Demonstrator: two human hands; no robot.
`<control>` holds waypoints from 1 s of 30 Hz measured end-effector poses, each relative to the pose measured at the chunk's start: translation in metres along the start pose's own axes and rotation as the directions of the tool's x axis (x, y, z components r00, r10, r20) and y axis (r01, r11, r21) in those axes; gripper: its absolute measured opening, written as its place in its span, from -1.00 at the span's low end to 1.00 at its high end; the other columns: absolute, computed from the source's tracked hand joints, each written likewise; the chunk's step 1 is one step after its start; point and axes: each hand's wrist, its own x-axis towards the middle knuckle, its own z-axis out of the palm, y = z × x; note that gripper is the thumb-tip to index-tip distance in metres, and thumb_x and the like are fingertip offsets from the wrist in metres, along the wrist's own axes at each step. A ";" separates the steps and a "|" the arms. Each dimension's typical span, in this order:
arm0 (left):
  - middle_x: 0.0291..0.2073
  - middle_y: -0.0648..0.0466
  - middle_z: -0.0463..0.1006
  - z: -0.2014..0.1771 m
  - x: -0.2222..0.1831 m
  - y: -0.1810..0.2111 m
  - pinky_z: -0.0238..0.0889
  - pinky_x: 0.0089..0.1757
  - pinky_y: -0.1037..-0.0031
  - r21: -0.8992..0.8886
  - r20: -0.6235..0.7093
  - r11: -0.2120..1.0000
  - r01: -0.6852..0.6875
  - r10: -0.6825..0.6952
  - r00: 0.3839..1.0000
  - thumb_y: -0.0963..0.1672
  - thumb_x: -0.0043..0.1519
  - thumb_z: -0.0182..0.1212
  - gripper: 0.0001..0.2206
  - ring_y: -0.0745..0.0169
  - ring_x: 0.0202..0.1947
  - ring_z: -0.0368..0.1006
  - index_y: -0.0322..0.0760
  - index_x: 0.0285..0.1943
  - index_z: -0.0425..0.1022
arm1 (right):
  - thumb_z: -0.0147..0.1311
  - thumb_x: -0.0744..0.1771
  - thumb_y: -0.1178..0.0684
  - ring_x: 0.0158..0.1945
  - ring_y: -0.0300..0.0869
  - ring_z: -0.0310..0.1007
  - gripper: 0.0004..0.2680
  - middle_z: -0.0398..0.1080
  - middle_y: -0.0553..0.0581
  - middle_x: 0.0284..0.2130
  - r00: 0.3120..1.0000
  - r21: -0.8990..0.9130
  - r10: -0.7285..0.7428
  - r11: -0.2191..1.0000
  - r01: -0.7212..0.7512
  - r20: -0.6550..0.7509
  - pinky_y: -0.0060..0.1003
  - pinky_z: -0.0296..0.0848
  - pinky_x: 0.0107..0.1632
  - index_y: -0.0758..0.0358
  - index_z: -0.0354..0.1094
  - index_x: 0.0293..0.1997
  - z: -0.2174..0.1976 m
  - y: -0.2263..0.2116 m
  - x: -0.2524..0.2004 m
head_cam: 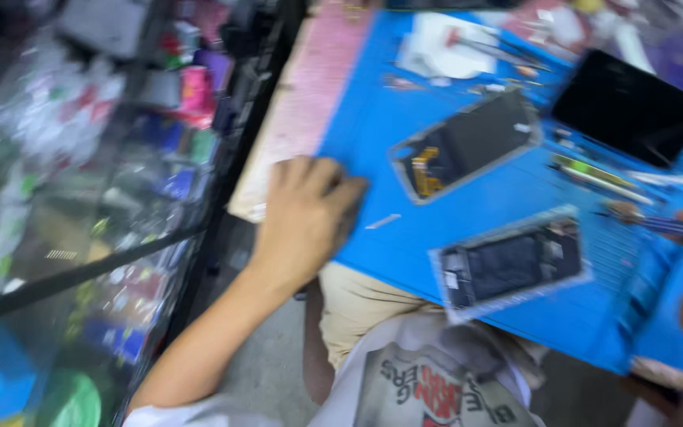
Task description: The person removes the back cover of a mobile phone, uses a screwdriver to manipulate internal components, reattaches the cover, and then turns the phone on to interact with the touch screen.
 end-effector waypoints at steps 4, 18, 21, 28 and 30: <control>-0.24 0.08 0.49 -0.004 0.011 0.010 0.15 -0.10 0.17 0.081 0.006 0.996 0.031 -0.032 0.999 -0.12 0.18 0.37 -0.84 0.01 -0.13 0.36 -0.13 -0.09 0.66 | 0.01 0.53 0.20 -0.13 -0.12 0.56 -0.94 0.52 0.23 -0.13 0.992 -0.005 -0.057 0.998 0.057 -0.116 -0.30 0.50 -0.04 0.39 0.29 0.03 -0.033 -0.024 0.000; -0.18 0.08 0.37 0.022 0.012 0.081 0.23 -0.10 0.49 -0.496 -0.023 0.826 0.267 -0.320 0.947 -0.13 0.60 0.00 -0.85 0.35 -0.18 0.28 -0.35 0.03 0.32 | 0.29 0.32 0.15 -0.22 -0.17 0.62 -0.72 0.58 0.24 -0.10 0.974 0.231 -0.215 0.954 0.193 0.074 -0.37 0.54 -0.31 0.32 0.24 0.04 -0.052 0.012 -0.015; -0.24 0.10 0.37 0.045 0.034 0.117 0.26 -0.19 0.53 -0.860 0.198 0.402 0.314 -0.304 0.932 -0.09 0.56 -0.02 -0.82 0.39 -0.26 0.29 -0.34 0.05 0.31 | 0.28 0.29 0.29 -0.06 -0.04 0.64 -0.70 0.51 0.39 -0.10 0.906 0.513 -0.421 0.768 0.384 -0.049 -0.32 0.60 -0.22 0.33 0.22 0.04 -0.051 -0.007 0.008; -0.17 -0.04 0.45 0.047 0.066 0.160 0.43 -0.14 0.48 -0.795 0.473 -0.498 0.348 -0.147 0.869 -0.16 0.54 0.03 -0.86 0.28 -0.21 0.47 -0.43 0.08 0.34 | 0.26 0.29 0.34 0.02 0.19 0.60 -0.69 0.41 0.52 -0.10 0.720 0.491 -0.676 0.580 0.651 -0.156 0.02 0.61 0.06 0.41 0.14 0.03 -0.058 -0.026 0.051; -0.12 -0.08 0.50 0.047 0.073 0.160 0.49 -0.10 0.44 -0.751 0.474 -0.569 0.336 -0.110 0.873 -0.17 0.55 0.03 -0.86 0.23 -0.16 0.54 -0.44 0.08 0.34 | 0.25 0.30 0.35 0.03 0.16 0.60 -0.68 0.40 0.52 -0.08 0.728 0.479 -0.658 0.585 0.654 -0.190 -0.06 0.66 0.04 0.37 0.12 0.06 -0.055 -0.030 0.053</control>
